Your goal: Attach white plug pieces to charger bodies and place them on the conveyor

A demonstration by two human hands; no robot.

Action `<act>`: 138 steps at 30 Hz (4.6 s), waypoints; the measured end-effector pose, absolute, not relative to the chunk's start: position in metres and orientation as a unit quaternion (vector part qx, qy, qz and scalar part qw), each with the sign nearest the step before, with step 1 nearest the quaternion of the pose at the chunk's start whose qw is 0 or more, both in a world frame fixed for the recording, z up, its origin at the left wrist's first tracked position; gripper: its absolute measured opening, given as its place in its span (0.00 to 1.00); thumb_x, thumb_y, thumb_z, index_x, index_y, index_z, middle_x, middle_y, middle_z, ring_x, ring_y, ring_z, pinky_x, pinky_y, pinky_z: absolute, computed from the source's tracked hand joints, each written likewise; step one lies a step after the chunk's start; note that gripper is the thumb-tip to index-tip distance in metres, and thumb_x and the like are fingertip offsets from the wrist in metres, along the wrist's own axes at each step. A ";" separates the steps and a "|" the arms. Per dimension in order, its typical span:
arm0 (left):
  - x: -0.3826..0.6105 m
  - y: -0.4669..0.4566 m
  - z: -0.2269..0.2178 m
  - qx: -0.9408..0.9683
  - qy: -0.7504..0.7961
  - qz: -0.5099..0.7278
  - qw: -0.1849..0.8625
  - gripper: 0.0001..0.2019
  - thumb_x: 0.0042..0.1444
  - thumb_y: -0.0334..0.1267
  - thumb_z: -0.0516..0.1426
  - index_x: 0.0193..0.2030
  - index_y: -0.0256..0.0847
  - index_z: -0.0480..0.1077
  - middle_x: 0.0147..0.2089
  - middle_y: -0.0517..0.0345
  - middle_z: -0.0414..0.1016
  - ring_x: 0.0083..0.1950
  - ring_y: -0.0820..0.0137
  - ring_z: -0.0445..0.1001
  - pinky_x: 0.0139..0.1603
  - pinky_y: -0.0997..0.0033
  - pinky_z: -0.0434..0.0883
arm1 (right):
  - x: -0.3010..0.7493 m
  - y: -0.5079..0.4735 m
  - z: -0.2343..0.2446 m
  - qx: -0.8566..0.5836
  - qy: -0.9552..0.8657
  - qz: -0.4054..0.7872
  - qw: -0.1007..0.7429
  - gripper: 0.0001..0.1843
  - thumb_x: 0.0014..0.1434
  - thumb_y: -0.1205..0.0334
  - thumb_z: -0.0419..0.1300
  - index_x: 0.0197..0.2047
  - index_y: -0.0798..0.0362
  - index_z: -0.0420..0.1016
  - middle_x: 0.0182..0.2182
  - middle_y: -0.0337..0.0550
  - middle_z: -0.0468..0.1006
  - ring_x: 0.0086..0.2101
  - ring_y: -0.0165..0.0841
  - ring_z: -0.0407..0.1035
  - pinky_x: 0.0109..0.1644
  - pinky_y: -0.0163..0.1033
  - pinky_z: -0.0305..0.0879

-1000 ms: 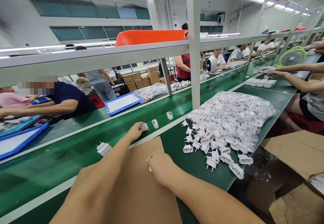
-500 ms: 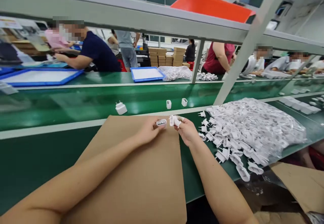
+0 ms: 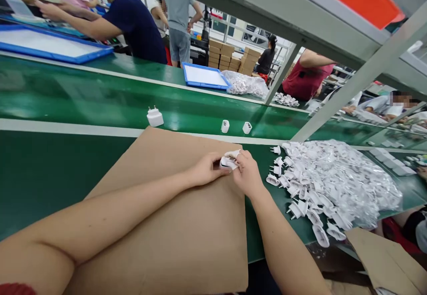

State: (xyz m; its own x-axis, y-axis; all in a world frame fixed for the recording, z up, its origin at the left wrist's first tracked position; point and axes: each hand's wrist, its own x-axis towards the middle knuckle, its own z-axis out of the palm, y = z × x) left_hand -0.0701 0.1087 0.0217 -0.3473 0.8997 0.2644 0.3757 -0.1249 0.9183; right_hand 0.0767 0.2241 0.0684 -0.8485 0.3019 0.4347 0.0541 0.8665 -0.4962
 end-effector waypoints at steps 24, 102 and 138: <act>-0.070 0.109 0.021 0.521 0.624 0.540 0.217 0.10 0.53 0.43 0.64 0.35 0.39 0.75 0.37 0.55 0.77 0.40 0.61 0.75 0.42 0.64 0.71 | 0.065 0.209 0.077 -0.149 -0.970 0.095 0.166 0.24 0.50 0.80 0.52 0.45 0.52 0.80 0.38 0.47 0.75 0.43 0.41 0.66 0.46 0.42 0.65; -0.235 0.106 0.037 0.241 0.909 0.295 -0.171 0.15 0.63 0.44 0.55 0.48 0.38 0.76 0.55 0.38 0.74 0.59 0.44 0.69 0.61 0.48 0.67 | 0.083 0.296 0.066 -0.327 -0.702 0.556 0.302 0.11 0.62 0.58 0.58 0.47 0.52 0.72 0.38 0.43 0.82 0.28 0.32 0.78 0.31 0.35 0.68; -0.059 0.098 0.035 0.576 0.695 0.429 -0.042 0.09 0.59 0.44 0.61 0.40 0.44 0.78 0.52 0.46 0.73 0.56 0.53 0.69 0.62 0.49 0.67 | 0.071 0.264 0.058 -0.236 -0.688 0.631 0.269 0.25 0.52 0.45 0.69 0.48 0.50 0.74 0.46 0.46 0.83 0.33 0.32 0.77 0.34 0.36 0.70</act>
